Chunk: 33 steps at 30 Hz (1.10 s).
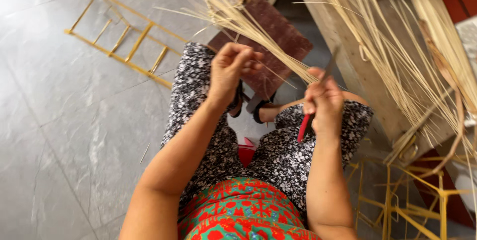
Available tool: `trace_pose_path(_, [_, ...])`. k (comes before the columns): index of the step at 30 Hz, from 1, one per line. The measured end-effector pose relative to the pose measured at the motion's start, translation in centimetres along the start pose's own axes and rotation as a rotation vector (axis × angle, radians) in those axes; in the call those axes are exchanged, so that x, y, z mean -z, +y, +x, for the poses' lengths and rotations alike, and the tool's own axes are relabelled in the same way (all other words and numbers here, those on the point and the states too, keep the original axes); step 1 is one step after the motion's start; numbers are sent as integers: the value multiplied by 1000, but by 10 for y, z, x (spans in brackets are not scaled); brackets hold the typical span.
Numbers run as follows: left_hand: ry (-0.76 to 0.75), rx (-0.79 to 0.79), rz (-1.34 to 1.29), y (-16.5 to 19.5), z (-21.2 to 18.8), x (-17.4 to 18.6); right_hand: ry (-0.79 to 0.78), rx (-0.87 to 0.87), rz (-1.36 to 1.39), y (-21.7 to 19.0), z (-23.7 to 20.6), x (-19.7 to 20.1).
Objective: The person splits thin bamboo strips using a knife and scissors. They repeatedly select a strip, split it lengthwise, and trim the ends, then place the pieces aside.
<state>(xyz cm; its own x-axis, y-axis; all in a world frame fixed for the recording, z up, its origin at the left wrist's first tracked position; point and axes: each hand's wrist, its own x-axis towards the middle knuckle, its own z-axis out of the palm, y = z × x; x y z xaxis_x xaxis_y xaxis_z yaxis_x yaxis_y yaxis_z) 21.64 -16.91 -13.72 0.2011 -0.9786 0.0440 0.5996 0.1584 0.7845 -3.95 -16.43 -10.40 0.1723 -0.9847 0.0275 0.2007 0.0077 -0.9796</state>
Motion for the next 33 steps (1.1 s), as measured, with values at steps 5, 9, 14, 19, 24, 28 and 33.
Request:
trace_pose_path(5, [31,-52,-92,8,-8,11,-119,-162,-155,15,0,-40])
trace_pose_path(9, [41,-95,25,21,-11,23,-122,-142,-137,5,3,-50])
trace_pose_path(14, [-20,58,287,25,-34,18,-231,-176,-120,-13,32,-71])
trace_pose_path(19, [-123,196,366,31,-47,12,-386,-280,-173,-15,78,-99])
trace_pose_path(24, [-128,285,407,52,-29,14,-470,-266,-107,-14,117,-113])
trace_pose_path(28, [-105,366,373,65,0,12,-528,-272,-56,-7,155,-127])
trace_pose_path(33, [25,98,505,66,52,69,-472,-241,-55,1,226,-125])
